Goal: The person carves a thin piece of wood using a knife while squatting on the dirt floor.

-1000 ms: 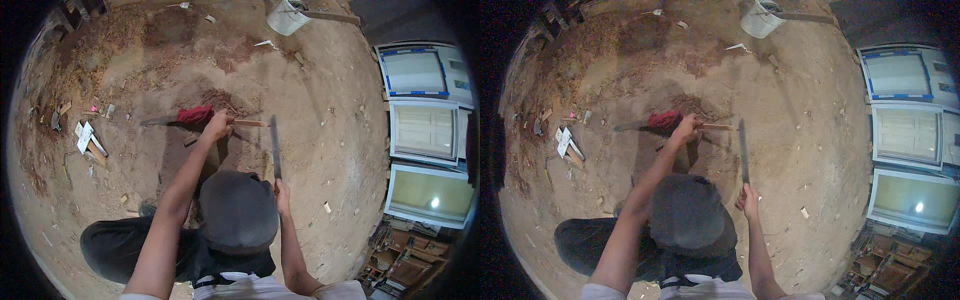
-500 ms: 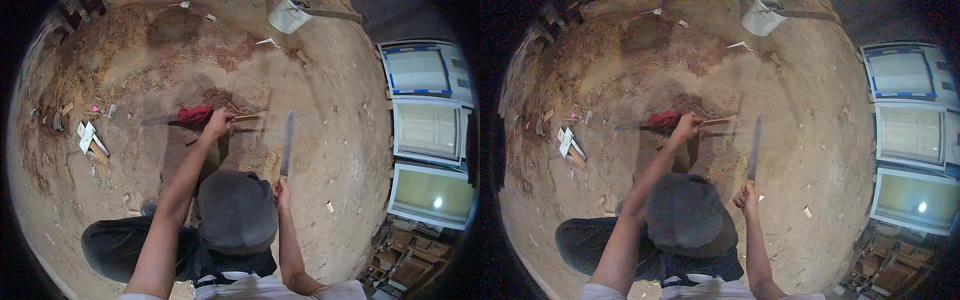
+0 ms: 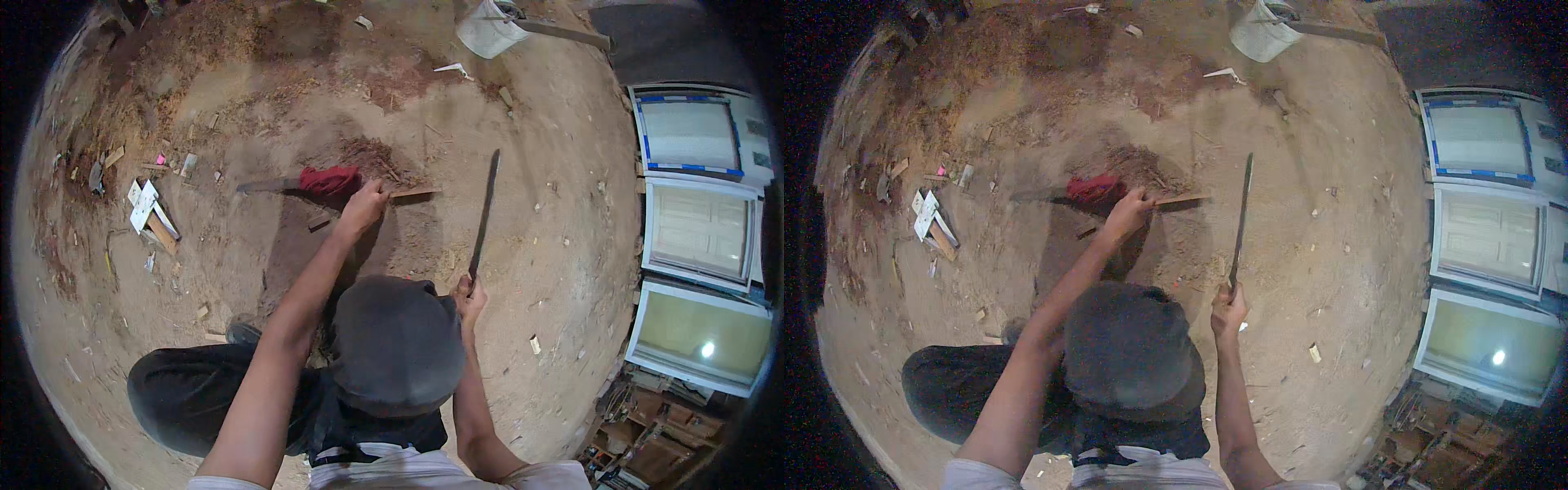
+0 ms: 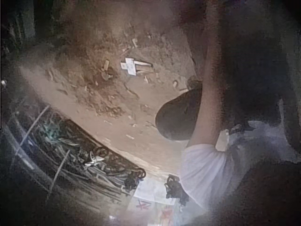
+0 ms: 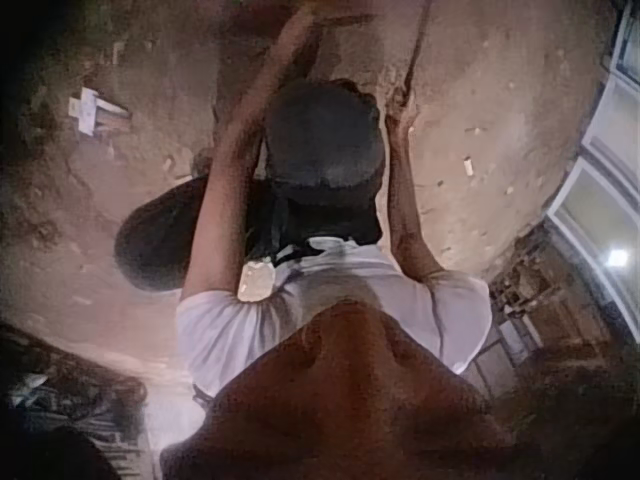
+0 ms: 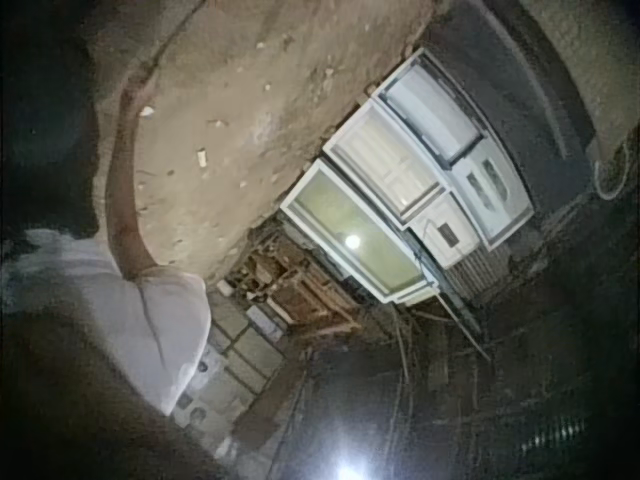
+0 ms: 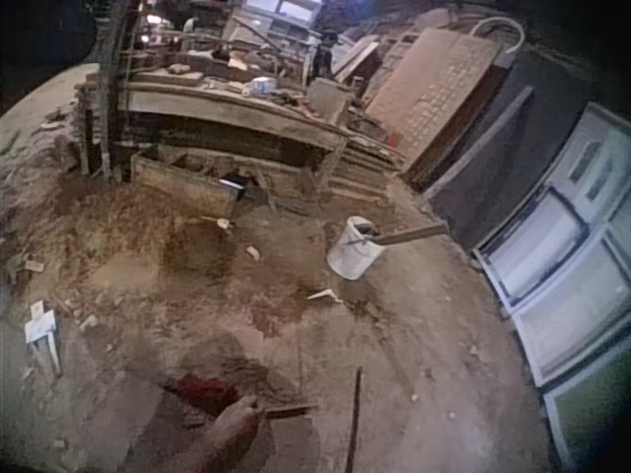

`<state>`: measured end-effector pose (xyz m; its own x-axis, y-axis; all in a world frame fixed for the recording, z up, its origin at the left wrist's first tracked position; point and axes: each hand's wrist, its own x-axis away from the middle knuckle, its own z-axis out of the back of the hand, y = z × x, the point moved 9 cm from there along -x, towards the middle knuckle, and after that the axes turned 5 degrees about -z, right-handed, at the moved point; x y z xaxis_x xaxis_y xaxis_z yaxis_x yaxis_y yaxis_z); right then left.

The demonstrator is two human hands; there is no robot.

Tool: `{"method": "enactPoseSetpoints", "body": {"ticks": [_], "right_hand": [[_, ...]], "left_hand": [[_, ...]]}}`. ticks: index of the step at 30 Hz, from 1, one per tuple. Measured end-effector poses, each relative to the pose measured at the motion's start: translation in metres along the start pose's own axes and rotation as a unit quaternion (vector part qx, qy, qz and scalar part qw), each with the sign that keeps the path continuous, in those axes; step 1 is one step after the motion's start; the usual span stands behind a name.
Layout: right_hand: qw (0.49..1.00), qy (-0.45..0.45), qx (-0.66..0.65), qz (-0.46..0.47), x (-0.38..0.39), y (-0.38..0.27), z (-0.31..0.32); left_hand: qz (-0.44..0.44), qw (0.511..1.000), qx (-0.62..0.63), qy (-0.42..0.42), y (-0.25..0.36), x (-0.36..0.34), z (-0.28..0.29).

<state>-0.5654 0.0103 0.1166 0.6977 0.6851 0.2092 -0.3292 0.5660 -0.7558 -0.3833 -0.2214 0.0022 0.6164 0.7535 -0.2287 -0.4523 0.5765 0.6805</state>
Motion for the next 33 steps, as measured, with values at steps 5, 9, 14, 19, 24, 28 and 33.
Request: {"method": "enactPoseSetpoints", "body": {"ticks": [5,9,14,19,24,28,33], "right_hand": [[0.985,-0.034,0.16,0.062,-0.018,0.03,-0.046],[0.982,-0.146,0.08,-0.09,-0.032,0.06,-0.066],[0.89,-0.19,-0.311,-0.274,-0.015,0.052,-0.054],[0.959,-0.012,-0.274,-0.064,-0.007,-0.003,0.005],[0.977,0.002,-0.201,-0.067,-0.018,0.075,-0.006],[0.982,-0.081,0.17,-0.001,-0.035,0.05,-0.063],[0.977,-0.074,-0.098,-0.176,-0.011,0.003,-0.025]], "left_hand": [[-0.006,1.0,0.008,0.023,-0.004,-0.007,-0.002],[0.054,0.998,0.025,-0.022,-0.002,0.001,-0.008],[0.054,0.998,0.04,0.005,0.0,-0.007,0.009],[0.032,0.999,0.038,0.005,0.008,0.0,0.016],[0.053,0.997,0.049,-0.024,0.005,-0.006,-0.001],[0.079,0.996,0.035,-0.021,-0.02,-0.008,-0.003],[0.04,0.999,0.015,0.011,0.006,0.001,0.009]]}}
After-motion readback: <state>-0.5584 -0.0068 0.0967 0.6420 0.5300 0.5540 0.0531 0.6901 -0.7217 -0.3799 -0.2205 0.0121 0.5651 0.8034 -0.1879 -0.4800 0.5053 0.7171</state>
